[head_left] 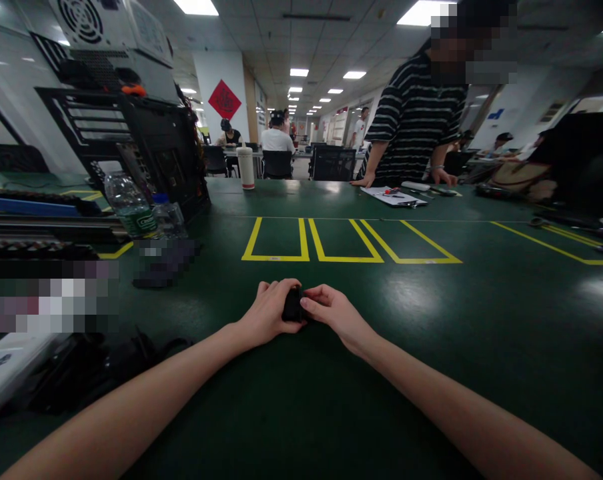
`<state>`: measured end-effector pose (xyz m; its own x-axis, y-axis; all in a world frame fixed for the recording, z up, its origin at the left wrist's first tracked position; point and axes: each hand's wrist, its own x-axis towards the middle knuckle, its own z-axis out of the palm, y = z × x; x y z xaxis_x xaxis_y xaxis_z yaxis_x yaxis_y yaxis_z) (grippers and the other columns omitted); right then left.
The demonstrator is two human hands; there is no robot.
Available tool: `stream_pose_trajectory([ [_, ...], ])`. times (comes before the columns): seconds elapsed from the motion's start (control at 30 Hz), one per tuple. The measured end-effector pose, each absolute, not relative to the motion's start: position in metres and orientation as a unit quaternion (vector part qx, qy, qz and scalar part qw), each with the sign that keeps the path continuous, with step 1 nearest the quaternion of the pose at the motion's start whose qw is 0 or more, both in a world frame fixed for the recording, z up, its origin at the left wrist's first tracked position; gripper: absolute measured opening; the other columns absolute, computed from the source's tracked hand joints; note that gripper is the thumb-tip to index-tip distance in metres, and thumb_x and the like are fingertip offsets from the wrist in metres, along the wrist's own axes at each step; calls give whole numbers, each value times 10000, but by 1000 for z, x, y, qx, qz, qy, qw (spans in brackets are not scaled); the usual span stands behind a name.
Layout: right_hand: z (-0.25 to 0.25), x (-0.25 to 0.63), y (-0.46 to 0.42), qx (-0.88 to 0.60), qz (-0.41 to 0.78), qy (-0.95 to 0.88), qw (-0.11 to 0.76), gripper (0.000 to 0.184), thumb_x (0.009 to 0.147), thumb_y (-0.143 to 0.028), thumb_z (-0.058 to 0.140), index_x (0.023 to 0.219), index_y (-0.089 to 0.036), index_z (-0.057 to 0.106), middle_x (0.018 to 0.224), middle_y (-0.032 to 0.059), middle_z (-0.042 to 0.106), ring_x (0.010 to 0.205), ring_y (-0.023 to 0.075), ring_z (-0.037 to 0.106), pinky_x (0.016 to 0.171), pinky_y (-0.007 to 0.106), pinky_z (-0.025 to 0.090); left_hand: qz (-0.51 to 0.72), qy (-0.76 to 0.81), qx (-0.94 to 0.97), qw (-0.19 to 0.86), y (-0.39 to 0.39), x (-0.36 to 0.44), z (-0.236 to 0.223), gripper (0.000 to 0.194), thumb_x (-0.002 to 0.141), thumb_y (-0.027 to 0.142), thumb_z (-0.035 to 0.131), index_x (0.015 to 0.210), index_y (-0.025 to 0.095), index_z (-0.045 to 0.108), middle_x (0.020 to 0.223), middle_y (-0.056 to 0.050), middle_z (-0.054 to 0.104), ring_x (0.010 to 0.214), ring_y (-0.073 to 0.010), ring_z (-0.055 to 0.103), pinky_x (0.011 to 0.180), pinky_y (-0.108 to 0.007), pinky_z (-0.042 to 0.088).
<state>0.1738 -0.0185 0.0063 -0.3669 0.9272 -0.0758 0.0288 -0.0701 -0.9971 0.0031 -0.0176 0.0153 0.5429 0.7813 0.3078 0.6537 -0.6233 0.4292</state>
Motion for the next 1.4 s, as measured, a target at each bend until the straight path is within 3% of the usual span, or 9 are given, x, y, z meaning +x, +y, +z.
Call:
stream_pose_trajectory([
  [0.2,8,179,-18,-375,571,-640,353,217,712,-259,583,898,-188,497,964,22,561,931,176,550,831,370,446,239,404,874,126,-20,1,17,521,675,334,613,1103,206,344,1036,-56,492,916,-223,475,778,-343,305],
  [0.33,12,180,-19,-350,565,-661,348,260,677,-205,611,888,-209,459,979,2,543,915,170,561,799,360,465,251,399,875,112,-15,1,8,543,648,318,636,1095,212,345,1021,-42,495,898,-216,473,770,-333,297],
  [0.47,12,181,-18,-327,584,-662,337,303,663,-217,629,899,-202,439,962,1,529,869,161,573,770,348,477,257,407,872,93,-12,2,4,571,619,296,658,1088,209,346,993,-40,503,872,-217,474,764,-336,292],
  [0.63,9,181,-17,-334,576,-659,350,204,725,-262,567,879,-198,448,928,1,521,854,152,566,759,341,478,257,403,874,93,-13,3,5,573,623,304,655,1095,211,343,993,-36,502,868,-214,472,764,-333,289],
  [0.87,11,181,-17,-353,581,-654,332,271,710,-267,586,927,-203,436,1000,22,493,897,171,546,780,367,472,228,396,881,127,-20,0,18,520,685,321,605,1118,205,342,1017,-52,499,889,-215,473,769,-334,300],
  [1.07,11,183,-17,-326,577,-668,337,309,665,-202,637,896,-213,434,999,2,499,966,176,519,820,364,452,245,397,877,114,-16,1,10,548,647,302,642,1102,211,350,1017,-40,501,879,-211,472,768,-333,297],
  [1.27,13,182,-18,-328,578,-667,336,183,752,-261,541,895,-204,444,935,4,517,883,155,547,754,332,473,261,396,874,105,-13,2,4,561,629,300,652,1096,213,354,1010,-35,508,879,-212,476,774,-338,291],
  [1.4,11,181,-16,-344,565,-666,344,226,727,-245,573,909,-204,445,953,6,512,892,162,547,770,334,469,262,402,871,103,-13,3,3,557,616,301,659,1081,213,365,997,-28,512,874,-210,481,769,-337,289],
])
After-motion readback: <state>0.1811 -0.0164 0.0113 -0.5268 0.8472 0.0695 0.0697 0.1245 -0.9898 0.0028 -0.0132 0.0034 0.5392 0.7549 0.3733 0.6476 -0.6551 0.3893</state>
